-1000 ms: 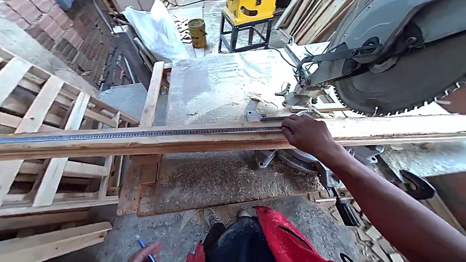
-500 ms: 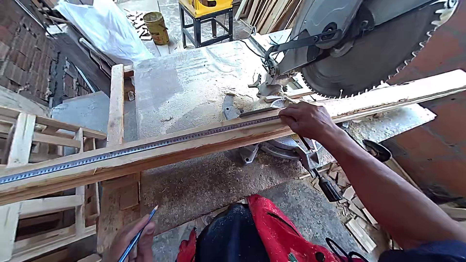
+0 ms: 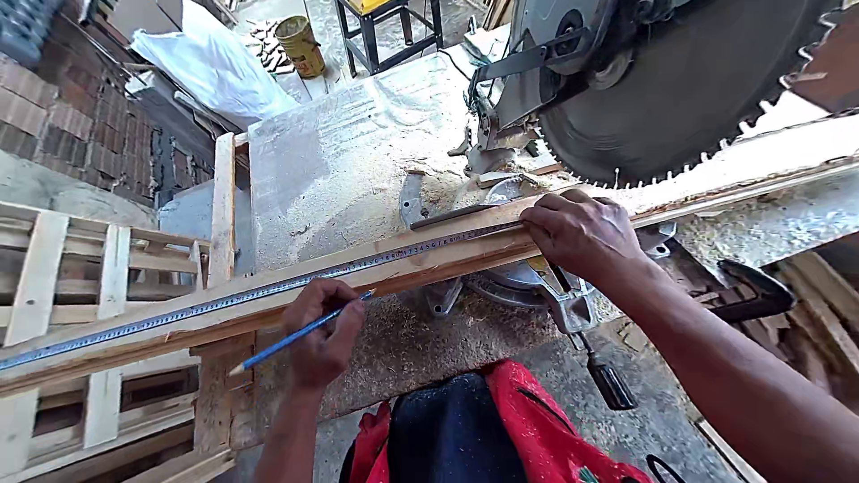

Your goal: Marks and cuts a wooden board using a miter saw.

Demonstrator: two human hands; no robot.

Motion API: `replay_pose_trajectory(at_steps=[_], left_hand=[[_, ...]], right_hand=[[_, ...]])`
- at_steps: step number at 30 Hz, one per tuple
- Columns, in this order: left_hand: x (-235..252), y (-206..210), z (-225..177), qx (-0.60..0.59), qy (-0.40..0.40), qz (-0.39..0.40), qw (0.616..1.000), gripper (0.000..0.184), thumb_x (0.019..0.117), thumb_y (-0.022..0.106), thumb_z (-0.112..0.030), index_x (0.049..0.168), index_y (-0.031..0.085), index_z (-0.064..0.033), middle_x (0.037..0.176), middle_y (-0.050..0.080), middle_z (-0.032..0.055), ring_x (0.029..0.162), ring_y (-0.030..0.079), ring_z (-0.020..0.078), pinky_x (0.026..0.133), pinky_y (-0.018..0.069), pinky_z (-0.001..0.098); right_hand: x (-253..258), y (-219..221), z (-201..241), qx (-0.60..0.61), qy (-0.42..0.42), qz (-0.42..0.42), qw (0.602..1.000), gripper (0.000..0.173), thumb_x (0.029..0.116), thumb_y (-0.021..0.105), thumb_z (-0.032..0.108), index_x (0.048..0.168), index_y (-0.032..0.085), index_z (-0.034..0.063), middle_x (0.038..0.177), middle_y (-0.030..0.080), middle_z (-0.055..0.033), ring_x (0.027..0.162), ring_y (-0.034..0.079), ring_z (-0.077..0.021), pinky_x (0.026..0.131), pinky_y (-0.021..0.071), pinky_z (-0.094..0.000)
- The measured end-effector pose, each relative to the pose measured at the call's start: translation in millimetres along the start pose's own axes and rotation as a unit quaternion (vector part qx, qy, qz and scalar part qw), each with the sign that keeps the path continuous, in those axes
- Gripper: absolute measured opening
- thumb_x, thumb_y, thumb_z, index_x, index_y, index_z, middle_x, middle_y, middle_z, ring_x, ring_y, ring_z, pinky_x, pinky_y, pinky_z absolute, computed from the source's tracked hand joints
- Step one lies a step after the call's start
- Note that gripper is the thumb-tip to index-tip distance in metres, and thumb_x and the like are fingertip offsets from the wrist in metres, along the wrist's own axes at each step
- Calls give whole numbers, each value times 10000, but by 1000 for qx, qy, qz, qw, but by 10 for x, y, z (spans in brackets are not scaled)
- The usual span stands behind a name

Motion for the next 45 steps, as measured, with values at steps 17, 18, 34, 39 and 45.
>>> replay_pose_trajectory(at_steps=[17,18,34,39,45], left_hand=[[542,795,392,4,-41,103,994,119,878,684,-151,962,678,-68,795,682,-12,618,629,63,528,550,220],[539,821,409,5,-43,103,994,116,865,685,-148,949,675,-69,773,676,-15,599,622,56,509,541,214],[511,862,493,39,-42,92,994,98,849,687,-134,929,683,-77,727,661,-38,551,595,29,464,517,196],[523,846,496,45,-40,103,993,95,850,686,-135,929,685,-83,746,665,-44,567,597,20,470,512,184],[531,844,482,63,-38,110,991,93,866,694,-167,929,689,-98,751,657,-62,580,591,6,481,510,178]], right_hand=[[-43,15,32,4,2,-28,1000,194,988,545,192,955,701,82,957,669,-123,887,660,-377,574,486,-503],[-44,15,32,7,3,-30,1000,196,988,545,196,958,702,82,960,671,-123,892,661,-380,573,488,-505],[-54,9,33,-8,10,-30,999,265,1011,495,230,1025,724,97,1024,698,-111,1001,662,-382,648,499,-525],[-36,-2,42,-7,8,-27,1000,271,1017,499,237,1043,732,101,1040,706,-113,1019,665,-383,673,509,-534],[-37,3,34,-4,10,-23,1000,287,1025,479,246,1050,727,102,1038,699,-119,1004,660,-382,682,499,-543]])
Point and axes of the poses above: each hand's wrist, its own x-axis towards the middle knuckle, its own y-axis out of the palm, z = x × y, the point moved 3 cm from there along x, towards the middle knuckle
